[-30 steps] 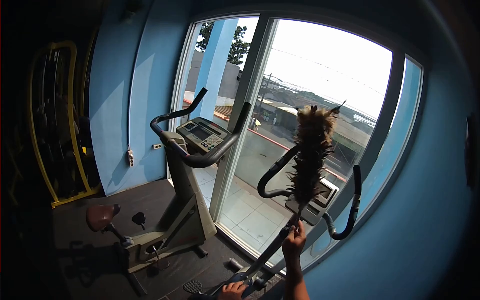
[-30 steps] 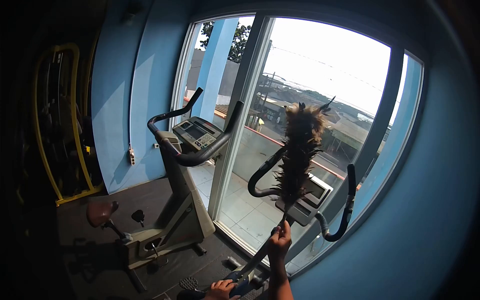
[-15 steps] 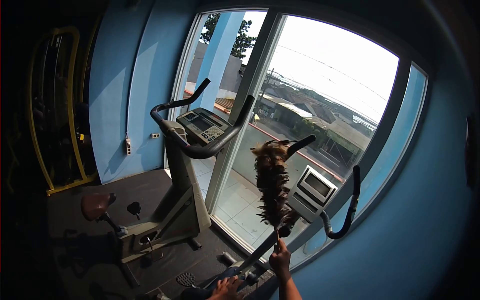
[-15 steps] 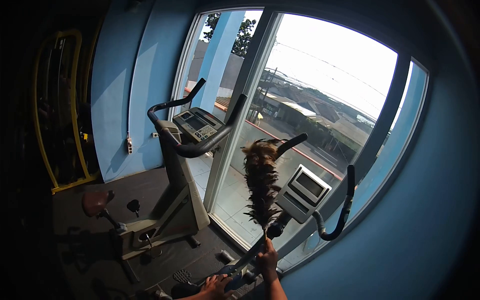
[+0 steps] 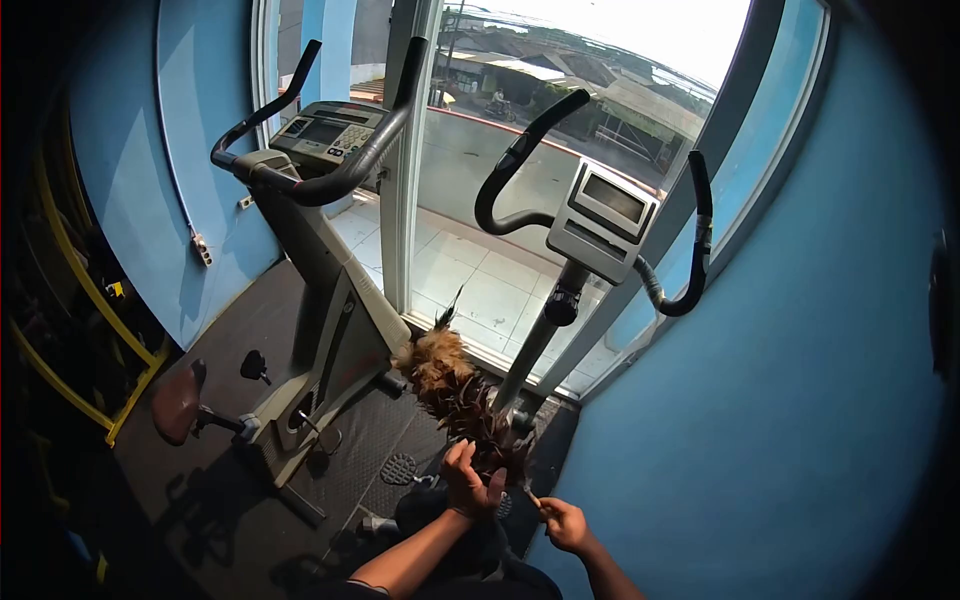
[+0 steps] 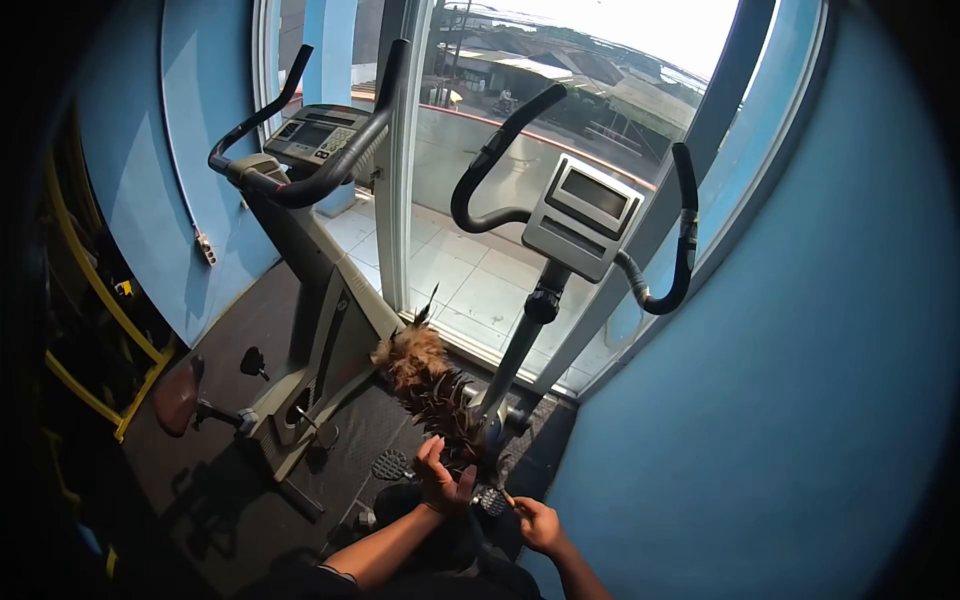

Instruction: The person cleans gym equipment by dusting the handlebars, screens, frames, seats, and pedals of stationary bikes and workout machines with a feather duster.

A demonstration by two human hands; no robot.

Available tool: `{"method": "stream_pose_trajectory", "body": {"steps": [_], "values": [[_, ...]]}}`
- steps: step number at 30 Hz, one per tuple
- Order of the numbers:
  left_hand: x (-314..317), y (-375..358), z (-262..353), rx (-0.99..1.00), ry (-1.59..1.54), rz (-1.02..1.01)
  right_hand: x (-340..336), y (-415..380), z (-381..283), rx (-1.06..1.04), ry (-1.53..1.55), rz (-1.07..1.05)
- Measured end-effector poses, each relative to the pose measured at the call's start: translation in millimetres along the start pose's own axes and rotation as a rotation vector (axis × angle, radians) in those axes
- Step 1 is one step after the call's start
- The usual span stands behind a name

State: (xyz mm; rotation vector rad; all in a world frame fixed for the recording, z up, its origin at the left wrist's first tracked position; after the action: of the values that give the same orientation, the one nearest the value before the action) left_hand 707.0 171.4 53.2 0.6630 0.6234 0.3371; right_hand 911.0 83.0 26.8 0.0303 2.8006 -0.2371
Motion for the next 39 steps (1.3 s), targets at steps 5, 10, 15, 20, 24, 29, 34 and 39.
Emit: {"method": "stream_pose_trajectory", "body": {"steps": [5, 10, 15, 20, 24, 29, 34, 39], "values": [[-9.2, -0.7, 6.6, 0.085, -0.069, -0.105, 26.2, -85.3, -21.0, 0.14, -0.157, 0.045], [-42.8, 6.9, 26.5, 0.105, -0.06, -0.152, 32.4, -109.8, -26.6, 0.097, -0.284, 0.096], [-88.0, -4.9, 22.0, 0.161, 0.087, -0.188, 36.0, -80.3, -47.1, 0.037, -0.252, 0.296], [-92.1, -46.6, -30.3, 0.034, 0.211, -0.08, 54.5, -115.1, -40.3, 0.205, -0.471, -0.207], [-93.0, -39.6, -13.8, 0.036, 0.266, 0.022, 41.3, -117.6, -32.3, -0.017, -0.418, -0.039], [-97.6, -44.5, -13.5, 0.095, 0.351, 0.057, 41.6, -101.3, -40.0, -0.046, -0.341, 0.052], [-116.5, -61.4, 6.3, -0.042, 0.266, 0.182, 55.3, -118.7, -20.8, 0.106, -0.259, -0.284], [-149.0, -85.4, 46.2, -0.036, 0.312, 0.137, 46.4, -124.3, -18.4, -0.017, -0.182, -0.046]]}}
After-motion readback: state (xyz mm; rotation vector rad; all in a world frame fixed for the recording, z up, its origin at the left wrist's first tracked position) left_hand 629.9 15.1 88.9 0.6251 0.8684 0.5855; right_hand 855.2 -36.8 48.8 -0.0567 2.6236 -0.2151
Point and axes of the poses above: each hand's wrist, its own y-axis towards the middle knuckle, its own x-axis out of the palm, z = x × y, the point moved 6 cm from there along y, towards the middle knuckle, and after that the axes turned 11 degrees about y, right-handed, at the moved point
